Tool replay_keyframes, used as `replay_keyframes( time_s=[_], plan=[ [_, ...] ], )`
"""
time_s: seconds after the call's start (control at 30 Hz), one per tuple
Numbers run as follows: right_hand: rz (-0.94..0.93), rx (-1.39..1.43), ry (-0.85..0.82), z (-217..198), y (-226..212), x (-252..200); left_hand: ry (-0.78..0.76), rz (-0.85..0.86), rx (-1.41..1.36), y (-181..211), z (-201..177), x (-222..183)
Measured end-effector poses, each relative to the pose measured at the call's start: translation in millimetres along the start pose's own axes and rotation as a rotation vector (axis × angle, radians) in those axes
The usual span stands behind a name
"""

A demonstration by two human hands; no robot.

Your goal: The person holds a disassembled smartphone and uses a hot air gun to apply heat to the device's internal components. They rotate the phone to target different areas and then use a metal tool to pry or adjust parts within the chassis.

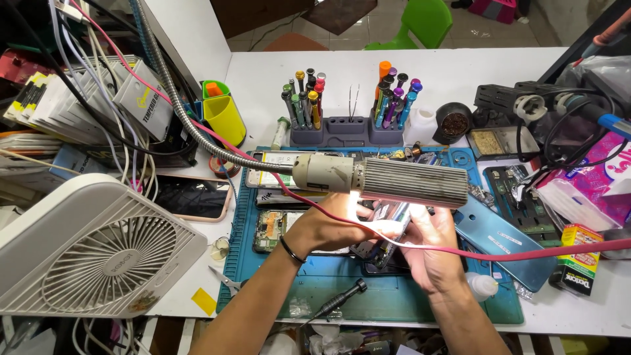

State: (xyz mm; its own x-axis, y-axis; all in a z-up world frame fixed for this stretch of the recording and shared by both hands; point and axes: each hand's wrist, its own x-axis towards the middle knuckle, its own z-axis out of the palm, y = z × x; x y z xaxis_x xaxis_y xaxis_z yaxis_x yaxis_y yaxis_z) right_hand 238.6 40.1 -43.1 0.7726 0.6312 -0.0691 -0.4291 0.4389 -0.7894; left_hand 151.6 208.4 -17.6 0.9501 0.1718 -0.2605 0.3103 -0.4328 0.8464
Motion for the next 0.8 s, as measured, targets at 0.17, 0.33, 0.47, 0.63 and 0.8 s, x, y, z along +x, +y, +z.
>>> replay_keyframes(
  time_s=[0.17,0.33,0.47,0.63,0.8],
  plan=[
    [0.002,-0.006,0.018,1,-2,-4,-0.008,-0.081,0.006,25,1,-18],
    [0.004,-0.093,-0.041,-4,-10,-4,-0.088,-0.025,0.173,30,-3,-12],
    [0.042,-0.107,-0.003,-10,-7,-3,-0.075,-0.038,0.158,32,0,-11],
    [0.042,-0.061,-0.027,3,-15,-10,-0.038,-0.032,0.206,46,-1,-21],
    [0.048,-0.087,0.024,-13,-7,-7,-0.003,0.036,0.044,71,-4,-36]
  ],
)
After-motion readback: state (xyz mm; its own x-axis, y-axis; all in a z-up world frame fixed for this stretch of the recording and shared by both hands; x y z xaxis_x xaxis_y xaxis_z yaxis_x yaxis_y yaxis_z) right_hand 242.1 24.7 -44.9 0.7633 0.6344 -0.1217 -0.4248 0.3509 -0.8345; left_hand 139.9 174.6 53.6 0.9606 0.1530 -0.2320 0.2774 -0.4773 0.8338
